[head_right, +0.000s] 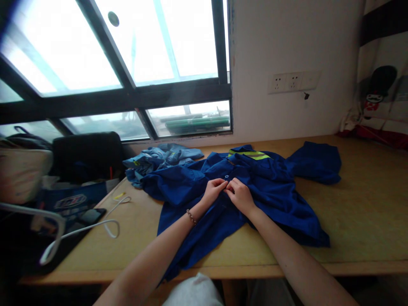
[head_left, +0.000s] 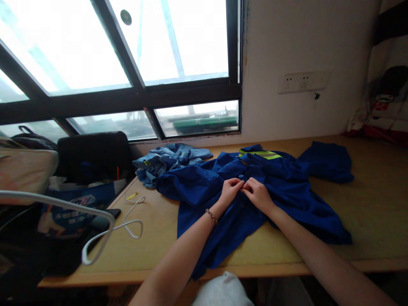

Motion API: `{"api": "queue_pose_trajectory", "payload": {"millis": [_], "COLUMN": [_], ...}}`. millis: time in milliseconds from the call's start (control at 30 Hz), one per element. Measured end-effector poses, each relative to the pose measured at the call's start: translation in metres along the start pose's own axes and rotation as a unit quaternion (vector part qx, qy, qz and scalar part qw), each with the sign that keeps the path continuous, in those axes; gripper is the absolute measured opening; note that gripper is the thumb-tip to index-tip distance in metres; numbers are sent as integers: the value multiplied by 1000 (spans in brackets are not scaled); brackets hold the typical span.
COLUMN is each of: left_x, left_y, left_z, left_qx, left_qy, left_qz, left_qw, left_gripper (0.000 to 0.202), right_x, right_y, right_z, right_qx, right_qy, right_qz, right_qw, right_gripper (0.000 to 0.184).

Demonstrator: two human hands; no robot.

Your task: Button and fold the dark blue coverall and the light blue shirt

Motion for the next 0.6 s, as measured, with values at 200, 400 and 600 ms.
{"api": "queue_pose_trajectory", "payload": {"millis": [200, 400, 600], "left_x": [20, 100, 158], "left_y": [4, 0, -91], "left_z": [-5, -28, -145], "left_qx": [-16, -208, -250], "left_qy": [131, 213, 141], "left_qz": [237, 475, 469], "left_qw": [963, 828, 836], "left_gripper": [20, 27, 31], "right_x": [-1, 7, 13], "right_y": [-2, -2, -17], "right_z": [1, 3, 15], "right_qx": [15, -4, 113], "right_qy": [-22, -18, 34], "right_qz": [35, -7, 22], "right_qw": [999, 1000, 993], "right_gripper": [46, 23, 15]}}
Point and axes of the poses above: each hand's wrist, its own z-axis towards the middle knuckle, its own y-axis out of the palm, x = y × z, the point moved 1 cm from there along z, towards the middle knuckle, and after that the axes turned 10 degrees about y, right-handed, at the moved point
